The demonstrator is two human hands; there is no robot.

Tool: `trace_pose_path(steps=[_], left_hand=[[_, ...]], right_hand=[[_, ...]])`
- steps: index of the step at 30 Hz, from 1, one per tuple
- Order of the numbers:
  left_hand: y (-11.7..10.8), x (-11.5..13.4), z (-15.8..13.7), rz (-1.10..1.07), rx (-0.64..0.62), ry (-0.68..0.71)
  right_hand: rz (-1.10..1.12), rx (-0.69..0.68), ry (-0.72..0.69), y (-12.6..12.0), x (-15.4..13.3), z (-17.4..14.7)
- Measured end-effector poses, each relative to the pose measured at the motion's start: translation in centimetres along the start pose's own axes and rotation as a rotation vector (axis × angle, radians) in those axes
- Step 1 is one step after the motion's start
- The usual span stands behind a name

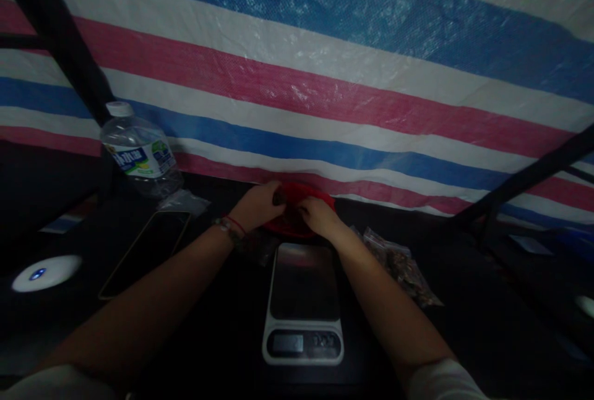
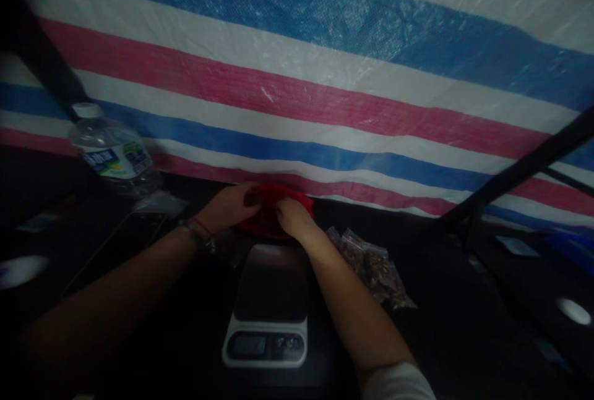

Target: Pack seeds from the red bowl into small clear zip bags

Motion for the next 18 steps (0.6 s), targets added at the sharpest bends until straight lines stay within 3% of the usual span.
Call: trace_pose_path(steps=[3, 9, 18], left_hand=[[-1.1, -0.3, -0.1, 0.055, 0.034, -0.059], [-1.6, -0.9, -0.2, 0.139, 0.096, -0.119], [-0.3, -1.9, 0.1, 0.151, 0.014, -0.161]], right_hand=[[-0.083, -0.102, 0.024, 1.1, -0.1, 0.8], [-0.082, -0.168, 0.037, 2.3, -0.4, 3.6], [-0.074, -0.210, 0.061, 3.2, 0.4, 4.3]])
Point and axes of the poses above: each hand's wrist, its own z-axis towards the middle knuckle, its own y-axis out of the palm, x = y × z, the point moved 9 cm from there along z, towards the middle knuckle, and after that the axes turned 11 degrees about -x, right-handed, at the moved point
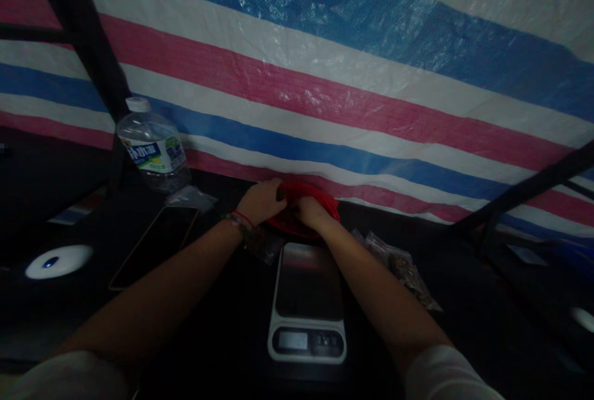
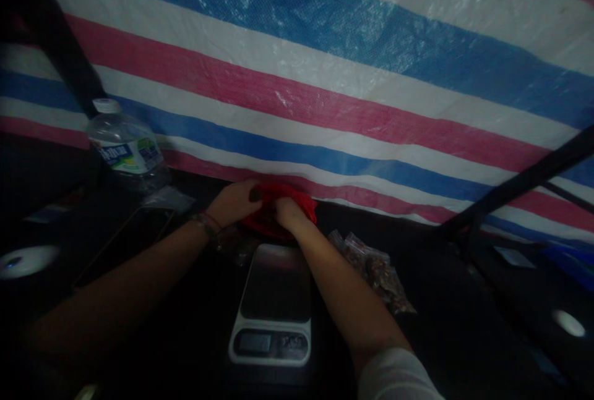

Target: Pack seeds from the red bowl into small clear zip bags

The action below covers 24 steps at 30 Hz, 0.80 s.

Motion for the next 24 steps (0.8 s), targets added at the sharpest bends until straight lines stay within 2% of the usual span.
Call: trace_pose_path(steps=[9, 14, 24], left_hand=[[-1.2, 0.6, -0.4, 0.045, 0.049, 0.010], [-1.6, 1.1, -0.7, 0.025, 0.066, 0.019], [-1.4, 1.7, -0.7, 0.025, 0.094, 0.082]], right_hand=[[-0.024, 0.102, -0.065, -1.4, -0.8, -1.2], [0.058, 0.016, -0.099, -0.3, -0.6, -0.9], [-0.014, -0.015, 0.039, -0.2, -0.4, -0.8]])
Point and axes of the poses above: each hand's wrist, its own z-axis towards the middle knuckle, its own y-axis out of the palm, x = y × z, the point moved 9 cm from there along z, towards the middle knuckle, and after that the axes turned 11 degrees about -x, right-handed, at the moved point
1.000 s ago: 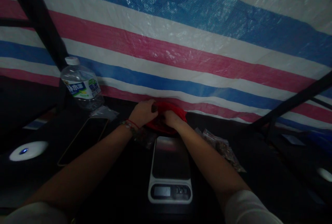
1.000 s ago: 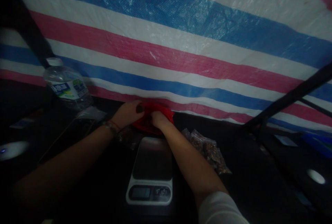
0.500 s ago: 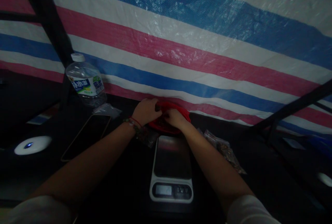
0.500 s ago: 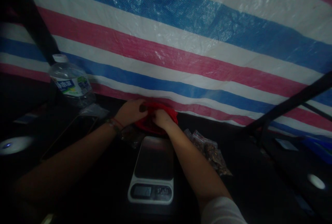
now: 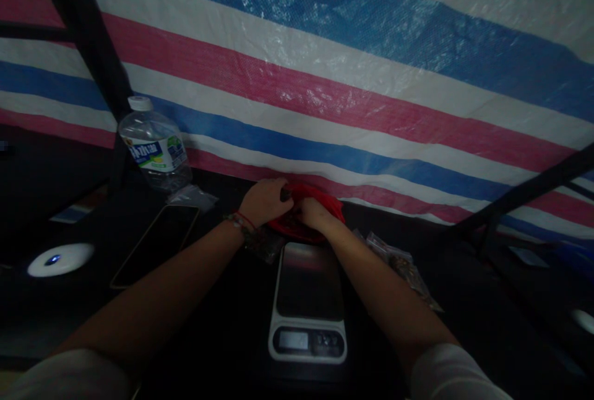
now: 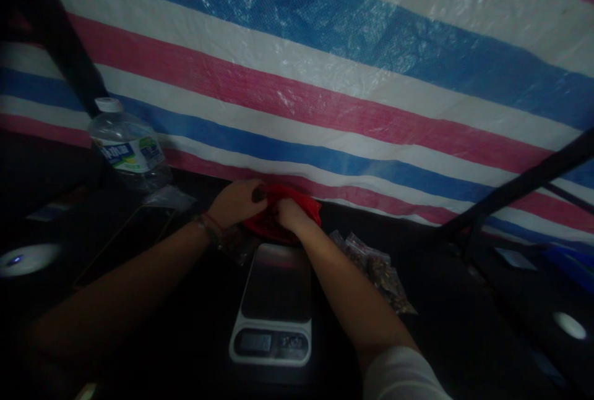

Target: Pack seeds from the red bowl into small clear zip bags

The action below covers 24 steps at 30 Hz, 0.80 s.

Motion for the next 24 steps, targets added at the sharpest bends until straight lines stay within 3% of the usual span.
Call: trace_pose_path(steps=[6, 11, 13, 17, 24], left_hand=[[0.2, 0.7, -0.2, -0.041, -0.017, 0.044], [1.8, 2.1, -0.3, -0.129, -0.149, 0.143], [2.4, 2.7, -0.4, -0.177, -0.192, 0.170], [2.8, 3.6, -0.4, -0.284, -0.192, 0.196], [3.2, 3.6, -0.4, -0.325, -0.195, 0.144]], right_hand=[[0.004, 0.119, -0.035, -2.3, 0.3, -1.2], [0.285, 0.392, -0.098, -6.2, 1.4, -5.4], [0.354, 0.440, -0.151, -6.7, 1.0, -6.6], [0.324, 0.446, -0.273, -6.3, -0.8, -7.2], [0.322, 0.388, -0.263, -4.8, -0.7, -6.9]])
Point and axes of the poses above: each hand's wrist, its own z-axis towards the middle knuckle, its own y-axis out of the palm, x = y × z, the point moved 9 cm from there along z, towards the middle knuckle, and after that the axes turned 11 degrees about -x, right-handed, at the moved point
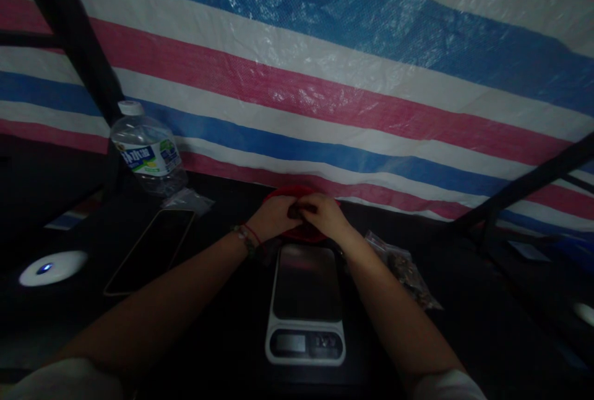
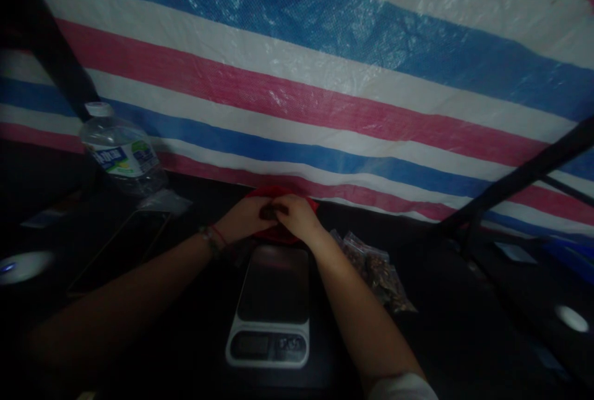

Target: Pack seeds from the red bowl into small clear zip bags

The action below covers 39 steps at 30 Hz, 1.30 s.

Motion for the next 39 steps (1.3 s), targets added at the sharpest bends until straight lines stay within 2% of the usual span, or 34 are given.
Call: trace_pose_path(steps=[3, 7, 8, 9, 13, 16, 21, 26, 31, 35, 39], left_hand=[[0.3, -0.4, 0.1, -0.002, -0.003, -0.005], [0.0, -1.0, 0.2, 0.033, 0.028, -0.011], [-0.2, -1.1, 0.1, 0.050, 0.035, -0.022], [-0.2, -1.3, 0.1, 0.070, 0.039, -0.035], [0.2, -1.5, -0.1, 0.150, 0.015, -0.065], [0.9, -1.5, -0.2, 0.191, -0.021, -0.082], [1.7, -2.2, -0.3, 0.218, -0.061, -0.115], [2.1, -2.8, -0.2, 0.218, -0.096, -0.128], [2.2, -2.9, -0.2, 0.209, -0.103, -0.137], [2.1, -2.8, -0.2, 0.215, -0.084, -0.123], [2.1, -2.5, -0.2, 0.200, -0.077, -0.105]], right_hand=[[0.000, -0.015, 0.034, -0.2, 0.5, -0.3], [-0.065, 0.080, 0.083, -1.9, 1.3, -0.8], [-0.103, 0.067, 0.104, -2.0, 1.5, -0.8], [-0.150, 0.013, 0.125, -1.7, 1.7, -0.7], [-0.373, -0.364, 0.277, 1.8, 2.9, -0.9], [-0.465, -0.469, 0.400, 3.3, 4.2, -1.3], [-0.438, -0.461, 0.398, 4.2, 5.4, -1.4], [-0.476, -0.425, 0.392, 4.1, 6.1, -1.3], [-0.483, -0.450, 0.376, 4.7, 6.5, -1.1], [-0.511, -0.455, 0.392, 4.9, 6.5, -0.9], [-0.506, -0.445, 0.417, 4.0, 5.8, -1.0]])
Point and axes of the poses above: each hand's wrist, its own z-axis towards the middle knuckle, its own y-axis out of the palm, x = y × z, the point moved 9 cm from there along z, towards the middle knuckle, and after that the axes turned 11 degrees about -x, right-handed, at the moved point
